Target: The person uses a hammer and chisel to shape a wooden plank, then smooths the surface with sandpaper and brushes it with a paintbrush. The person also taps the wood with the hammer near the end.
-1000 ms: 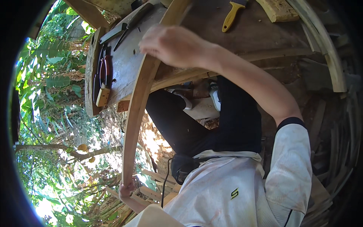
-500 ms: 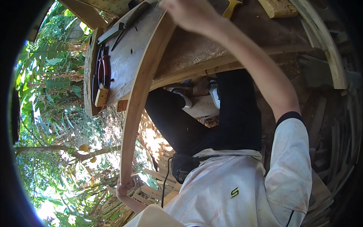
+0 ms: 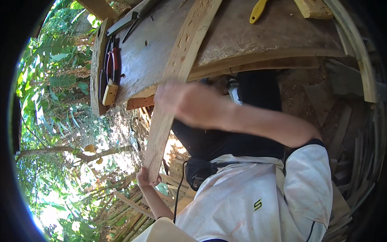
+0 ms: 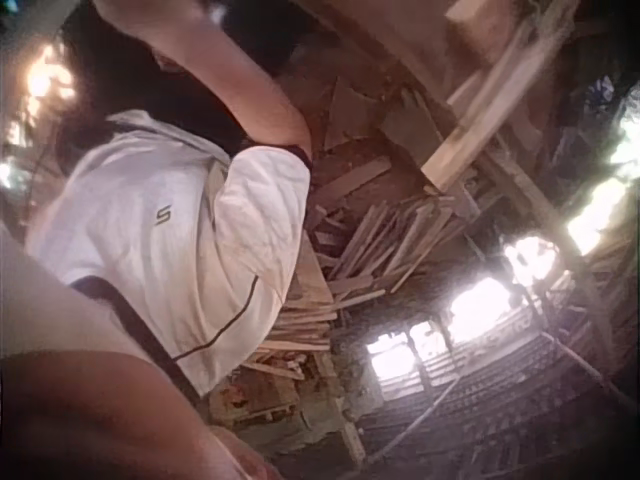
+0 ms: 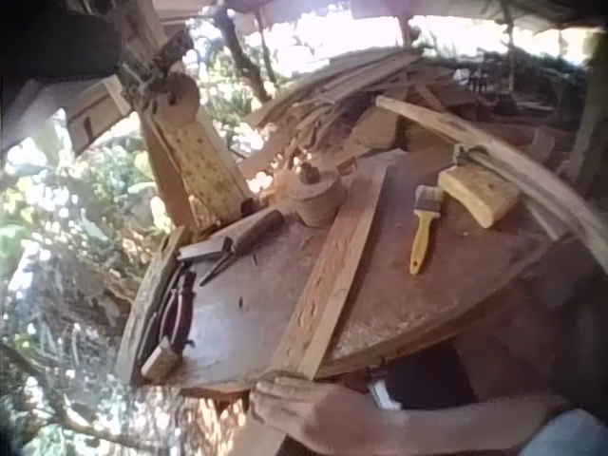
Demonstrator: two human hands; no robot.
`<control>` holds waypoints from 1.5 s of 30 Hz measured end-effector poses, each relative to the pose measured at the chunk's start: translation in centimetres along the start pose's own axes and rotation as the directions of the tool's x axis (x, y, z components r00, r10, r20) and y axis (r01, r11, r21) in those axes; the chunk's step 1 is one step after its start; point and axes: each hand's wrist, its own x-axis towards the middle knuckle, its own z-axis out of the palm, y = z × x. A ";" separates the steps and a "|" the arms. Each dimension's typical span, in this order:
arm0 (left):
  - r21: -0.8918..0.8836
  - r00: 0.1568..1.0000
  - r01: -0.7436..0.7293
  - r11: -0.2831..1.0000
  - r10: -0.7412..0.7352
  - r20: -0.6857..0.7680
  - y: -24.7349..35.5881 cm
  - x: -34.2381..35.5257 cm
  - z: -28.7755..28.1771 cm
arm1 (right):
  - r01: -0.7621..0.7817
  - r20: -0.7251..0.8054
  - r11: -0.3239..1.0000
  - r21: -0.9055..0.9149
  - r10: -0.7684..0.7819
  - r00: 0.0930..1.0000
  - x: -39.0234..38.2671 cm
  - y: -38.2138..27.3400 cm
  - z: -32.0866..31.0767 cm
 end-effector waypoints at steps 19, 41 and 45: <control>-0.471 0.881 -0.216 0.855 -0.037 -0.472 -0.6 10.8 8.7 | -0.047 -0.090 0.987 -0.154 0.033 0.995 -1.1 -5.1 3.9; -0.053 0.997 0.048 0.997 -0.045 0.054 -0.5 4.3 6.2 | -0.327 -0.021 0.918 -0.226 0.331 0.943 0.5 8.3 -5.3; -0.067 0.999 0.035 0.997 -0.033 0.023 -0.5 3.2 4.5 | -0.168 -0.212 0.927 -0.335 0.100 0.972 -0.5 4.3 -1.6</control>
